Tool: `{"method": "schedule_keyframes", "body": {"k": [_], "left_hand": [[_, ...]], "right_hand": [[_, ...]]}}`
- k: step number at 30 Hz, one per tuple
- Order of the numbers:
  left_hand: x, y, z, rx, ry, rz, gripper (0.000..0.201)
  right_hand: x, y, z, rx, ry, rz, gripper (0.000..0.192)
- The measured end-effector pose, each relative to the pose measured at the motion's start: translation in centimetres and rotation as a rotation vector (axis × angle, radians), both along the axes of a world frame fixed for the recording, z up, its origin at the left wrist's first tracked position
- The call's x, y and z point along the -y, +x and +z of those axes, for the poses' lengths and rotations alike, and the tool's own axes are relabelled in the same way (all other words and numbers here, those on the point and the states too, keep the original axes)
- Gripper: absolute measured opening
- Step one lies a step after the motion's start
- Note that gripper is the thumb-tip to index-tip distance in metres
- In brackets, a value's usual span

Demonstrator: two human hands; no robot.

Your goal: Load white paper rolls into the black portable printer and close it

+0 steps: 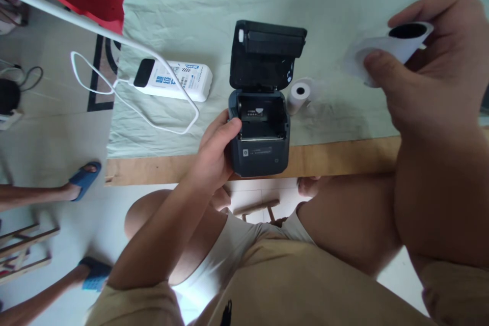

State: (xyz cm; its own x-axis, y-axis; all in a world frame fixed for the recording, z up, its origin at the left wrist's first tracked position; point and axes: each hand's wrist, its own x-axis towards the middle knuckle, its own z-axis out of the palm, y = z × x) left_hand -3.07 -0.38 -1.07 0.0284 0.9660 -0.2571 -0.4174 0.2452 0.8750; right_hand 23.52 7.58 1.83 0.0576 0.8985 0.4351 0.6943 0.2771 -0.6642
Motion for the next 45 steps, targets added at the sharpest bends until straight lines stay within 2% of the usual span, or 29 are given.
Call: {"method": "schedule_keyframes", "body": {"k": [3,5,10,14,17,24,27,35,45], "left_hand": [[-0.1,-0.1,-0.1,0.007,-0.006,0.009,0.028],[-0.1,-0.1,-0.1,0.003,-0.016,0.017,0.027],[0.0,0.0,0.1,0.001,-0.016,0.023,0.027],[-0.1,0.1,0.1,0.007,-0.006,0.033,0.024],[-0.2,0.1,0.1,0.001,-0.019,0.047,0.023],[0.0,0.0,-0.1,0.014,0.0,0.018,0.024],[-0.1,0.0,-0.1,0.022,-0.003,0.003,0.026],[-0.3,0.1,-0.1,0.068,-0.013,-0.01,0.026],[-0.1,0.0,-0.3,0.037,-0.006,-0.001,0.028]], "right_hand": [[-0.5,0.6,-0.5,0.068,0.032,0.012,0.037],[-0.8,0.7,-0.9,0.112,0.038,0.007,0.035],[-1.2,0.4,-1.9,0.156,-0.107,0.064,0.026],[-1.5,0.4,-2.5,0.173,-0.111,0.14,0.029],[-1.6,0.5,-2.7,0.18,-0.105,0.162,0.037],[-1.0,0.2,-2.1,0.164,-0.149,0.058,0.067],[-0.8,0.4,-2.2,0.197,-0.161,0.042,0.072],[-0.9,0.0,-1.9,0.227,-0.251,0.045,0.074],[-0.9,0.1,-2.0,0.237,-0.15,0.093,0.065]]}}
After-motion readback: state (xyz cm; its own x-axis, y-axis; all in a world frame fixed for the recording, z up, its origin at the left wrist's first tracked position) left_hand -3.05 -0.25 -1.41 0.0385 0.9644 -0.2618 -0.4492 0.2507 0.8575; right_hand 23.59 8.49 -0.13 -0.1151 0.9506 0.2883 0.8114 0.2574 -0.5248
